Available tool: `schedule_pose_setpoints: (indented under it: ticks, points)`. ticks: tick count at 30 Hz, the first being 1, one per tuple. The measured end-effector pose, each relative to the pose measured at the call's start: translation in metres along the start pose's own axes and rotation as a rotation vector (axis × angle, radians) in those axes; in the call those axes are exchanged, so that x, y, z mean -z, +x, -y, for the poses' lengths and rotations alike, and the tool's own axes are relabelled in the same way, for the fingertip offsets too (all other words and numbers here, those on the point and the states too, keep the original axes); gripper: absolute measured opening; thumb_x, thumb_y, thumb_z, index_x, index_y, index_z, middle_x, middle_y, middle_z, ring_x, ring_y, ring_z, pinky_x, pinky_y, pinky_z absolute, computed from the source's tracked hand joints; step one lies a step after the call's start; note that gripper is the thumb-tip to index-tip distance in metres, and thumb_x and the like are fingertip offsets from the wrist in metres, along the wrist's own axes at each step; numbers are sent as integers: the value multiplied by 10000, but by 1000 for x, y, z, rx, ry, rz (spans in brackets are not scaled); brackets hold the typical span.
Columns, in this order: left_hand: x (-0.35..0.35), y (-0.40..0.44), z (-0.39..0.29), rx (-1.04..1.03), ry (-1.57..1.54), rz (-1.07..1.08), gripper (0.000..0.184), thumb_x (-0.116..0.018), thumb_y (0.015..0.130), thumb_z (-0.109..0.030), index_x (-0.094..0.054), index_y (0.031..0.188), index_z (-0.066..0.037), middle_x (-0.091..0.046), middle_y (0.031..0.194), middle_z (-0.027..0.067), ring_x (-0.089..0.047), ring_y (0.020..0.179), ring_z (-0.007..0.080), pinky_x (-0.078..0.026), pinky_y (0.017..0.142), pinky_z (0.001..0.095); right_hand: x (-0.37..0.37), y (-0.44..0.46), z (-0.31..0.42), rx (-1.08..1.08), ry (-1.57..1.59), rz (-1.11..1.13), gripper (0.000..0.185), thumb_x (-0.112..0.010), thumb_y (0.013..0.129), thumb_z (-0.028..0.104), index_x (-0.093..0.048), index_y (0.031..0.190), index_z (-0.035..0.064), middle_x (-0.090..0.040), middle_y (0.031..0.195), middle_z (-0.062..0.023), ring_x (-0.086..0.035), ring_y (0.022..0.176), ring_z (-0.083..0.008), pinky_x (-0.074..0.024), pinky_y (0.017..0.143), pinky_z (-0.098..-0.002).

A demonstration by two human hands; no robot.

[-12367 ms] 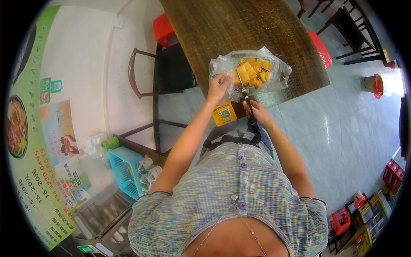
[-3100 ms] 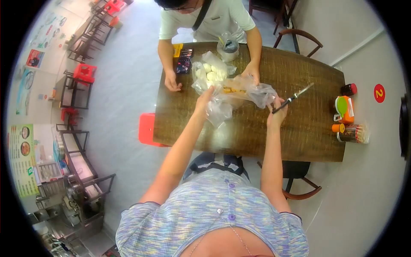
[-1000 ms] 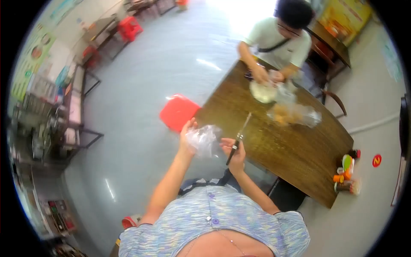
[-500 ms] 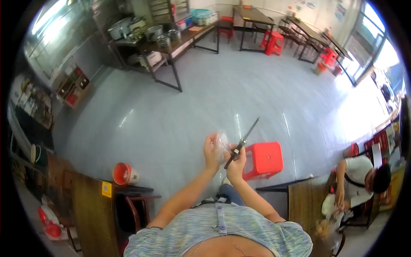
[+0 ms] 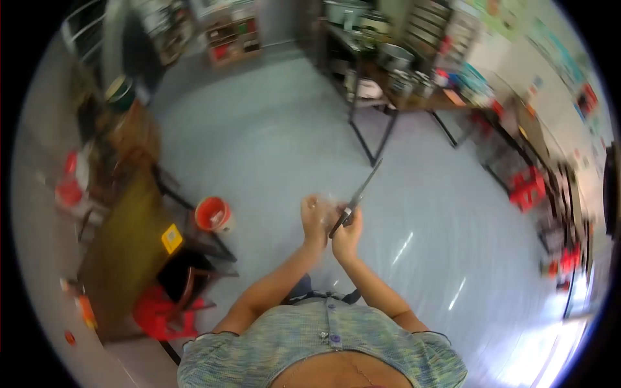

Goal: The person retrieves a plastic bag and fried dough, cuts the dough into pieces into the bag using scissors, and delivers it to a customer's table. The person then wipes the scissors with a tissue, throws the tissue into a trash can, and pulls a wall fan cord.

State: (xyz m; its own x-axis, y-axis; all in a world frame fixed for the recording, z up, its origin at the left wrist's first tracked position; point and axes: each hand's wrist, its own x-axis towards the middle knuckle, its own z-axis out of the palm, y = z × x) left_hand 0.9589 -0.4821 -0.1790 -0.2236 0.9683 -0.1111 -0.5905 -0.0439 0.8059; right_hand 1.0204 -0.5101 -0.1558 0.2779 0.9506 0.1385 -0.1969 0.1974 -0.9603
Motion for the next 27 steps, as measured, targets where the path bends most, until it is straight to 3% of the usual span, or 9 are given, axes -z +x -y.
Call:
schedule_pose_setpoints:
  ticks: [6, 12, 13, 14, 15, 16, 21, 24, 27]
  points:
    - [31, 162, -42, -58, -94, -168, 208, -489, 811, -104, -438, 998, -29, -578, 776, 186, -582, 603, 247, -511, 535, 335, -105, 124, -51, -50, 148, 276, 237, -574, 807, 41, -470, 1019, 36, -528, 903, -40, -511, 803, -86, -438, 630, -205]
    - [6, 330, -68, 37, 215, -6, 216, -547, 798, -193, -553, 887, 4, -612, 856, 125, -588, 767, 172, -480, 701, 286, -180, 283, -116, 20, 20, 51, 229, -594, 794, 43, -485, 995, 50, -514, 751, 6, -476, 556, -57, -366, 442, -189]
    - [-3, 351, -54, -152, 387, 60, 284, -500, 827, -255, -555, 919, 8, -615, 868, 112, -583, 779, 172, -470, 749, 302, -175, 310, -123, 124, -81, -7, 208, -588, 804, 53, -484, 984, 49, -513, 762, 3, -483, 590, -62, -377, 468, -193]
    - [0, 385, -35, 73, 11, 101, 357, -430, 866, -326, -549, 941, 2, -607, 911, 122, -573, 824, 176, -446, 816, 308, -181, 339, -138, 225, -173, -69, 187, -581, 814, 62, -484, 974, 47, -513, 773, 1, -490, 624, -66, -388, 493, -197]
    - [-23, 389, -52, 29, -76, 117, 420, -355, 897, -383, -536, 952, -8, -573, 983, 123, -539, 907, 169, -415, 863, 309, -191, 354, -115, -16, -109, -51, 165, -571, 823, 69, -481, 959, 42, -513, 819, -16, -501, 720, -86, -412, 575, -208]
    - [-31, 405, -66, -234, 311, 132, 374, -387, 904, -365, -527, 962, -23, -531, 1032, 108, -500, 962, 160, -374, 906, 303, -203, 381, -131, 57, -50, -113, 150, -567, 828, 85, -476, 938, 38, -509, 851, -32, -501, 771, -105, -421, 634, -219]
    - [-18, 546, -59, 38, 27, -5, 203, -495, 878, -207, -534, 982, -37, -503, 1046, 68, -465, 1006, 143, -329, 934, 286, -280, 489, -172, 6, 57, -99, 147, -548, 864, 130, -444, 920, 42, -489, 844, -31, -491, 757, -110, -417, 667, -235]
    - [24, 670, -26, -15, 164, 104, 361, -554, 861, -259, -421, 1111, -35, -540, 971, 76, -508, 943, 139, -431, 807, 280, -320, 559, -212, -56, 199, 84, 161, -561, 849, 140, -468, 920, 29, -511, 836, -36, -490, 773, -114, -412, 680, -250]
    - [65, 738, -57, -143, 307, -281, 316, -567, 832, -225, -515, 1083, -40, -576, 942, 84, -558, 820, 162, -460, 705, 291, -379, 616, -262, -209, 140, 330, 172, -545, 861, 155, -453, 947, 38, -565, 945, -86, -550, 891, -171, -465, 733, -309]
